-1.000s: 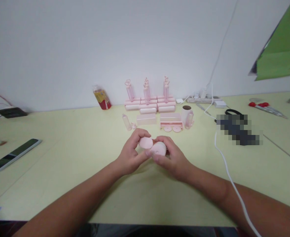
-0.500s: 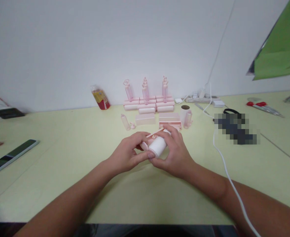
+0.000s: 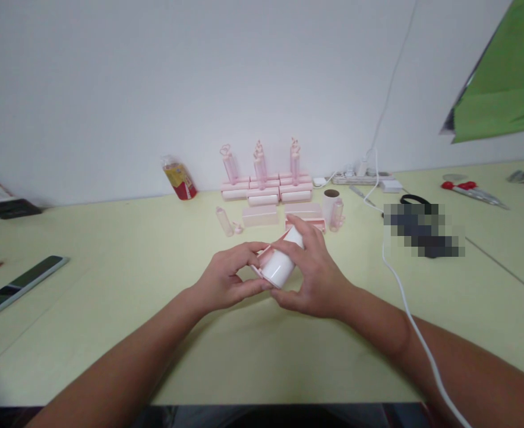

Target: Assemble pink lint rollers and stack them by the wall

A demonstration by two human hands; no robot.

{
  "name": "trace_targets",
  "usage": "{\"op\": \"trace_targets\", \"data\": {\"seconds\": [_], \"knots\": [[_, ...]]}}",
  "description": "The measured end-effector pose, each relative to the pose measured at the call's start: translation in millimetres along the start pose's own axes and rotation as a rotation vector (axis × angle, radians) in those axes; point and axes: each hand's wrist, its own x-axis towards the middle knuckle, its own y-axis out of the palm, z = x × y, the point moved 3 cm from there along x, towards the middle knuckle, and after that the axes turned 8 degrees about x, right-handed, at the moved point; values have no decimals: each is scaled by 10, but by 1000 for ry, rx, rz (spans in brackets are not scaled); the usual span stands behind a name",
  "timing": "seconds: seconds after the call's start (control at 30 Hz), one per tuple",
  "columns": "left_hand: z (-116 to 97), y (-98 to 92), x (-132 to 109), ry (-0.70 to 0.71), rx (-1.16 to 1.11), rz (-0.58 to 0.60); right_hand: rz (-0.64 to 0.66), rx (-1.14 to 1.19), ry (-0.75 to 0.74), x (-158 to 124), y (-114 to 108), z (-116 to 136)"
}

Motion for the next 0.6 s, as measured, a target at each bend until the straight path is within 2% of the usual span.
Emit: {"op": "trace_targets", "data": {"seconds": [0.17, 0.33, 0.6], "knots": [[19, -3, 9, -84, 1, -22, -23, 4, 34, 0, 20, -87], [23, 2, 41, -81, -8, -53, -17, 23, 67, -23, 54, -118], [0, -6, 48, -91, -9, -76, 13, 98, 36, -30, 61, -93]]}}
